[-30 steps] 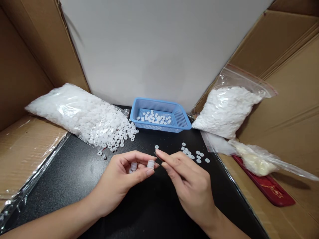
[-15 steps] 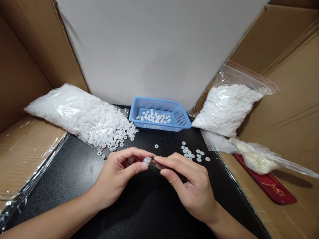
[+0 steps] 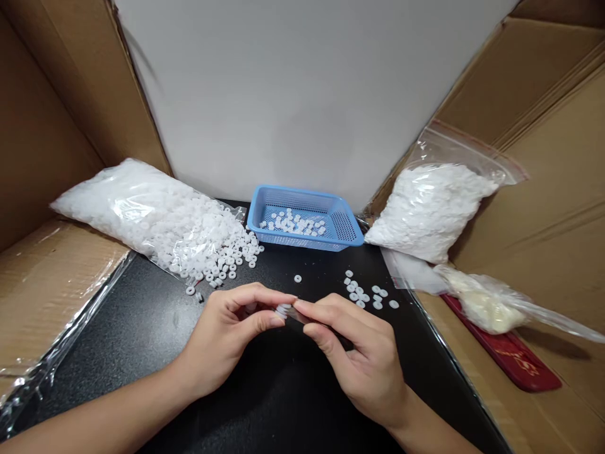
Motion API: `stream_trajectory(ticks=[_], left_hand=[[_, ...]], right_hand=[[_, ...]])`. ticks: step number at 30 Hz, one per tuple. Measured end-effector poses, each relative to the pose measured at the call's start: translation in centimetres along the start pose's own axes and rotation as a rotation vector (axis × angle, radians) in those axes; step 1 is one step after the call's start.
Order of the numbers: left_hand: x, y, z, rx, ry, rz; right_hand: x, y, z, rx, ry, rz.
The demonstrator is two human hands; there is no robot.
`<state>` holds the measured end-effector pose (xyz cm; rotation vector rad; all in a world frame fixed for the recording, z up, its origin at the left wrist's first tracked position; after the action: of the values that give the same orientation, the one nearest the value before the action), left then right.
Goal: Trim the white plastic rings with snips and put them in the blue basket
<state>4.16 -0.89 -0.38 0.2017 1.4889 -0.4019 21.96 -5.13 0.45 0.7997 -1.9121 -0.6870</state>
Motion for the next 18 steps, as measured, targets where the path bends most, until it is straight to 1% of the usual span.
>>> stream_trajectory(ticks=[9, 18], left_hand=[[-0.17, -0.26, -0.15, -0.03, 0.082, 0.041], [-0.2, -0.33, 0.02, -0.047, 0.076, 0.027]], right_hand=[[0.23, -0.04, 0.05, 0.006, -0.051, -0.037], [0.34, -0.21, 0.03, -0.006, -0.099, -0.065]])
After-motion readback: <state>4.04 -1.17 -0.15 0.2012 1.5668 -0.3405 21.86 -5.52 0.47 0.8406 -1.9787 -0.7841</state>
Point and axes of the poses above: each hand's wrist, its own y-axis towards the middle knuckle, its own z-axis out of the palm, x = y × z, the point moved 3 cm from there along y, towards the middle knuckle, and after that the axes turned 9 degrees about -z, right-handed, at the moved point
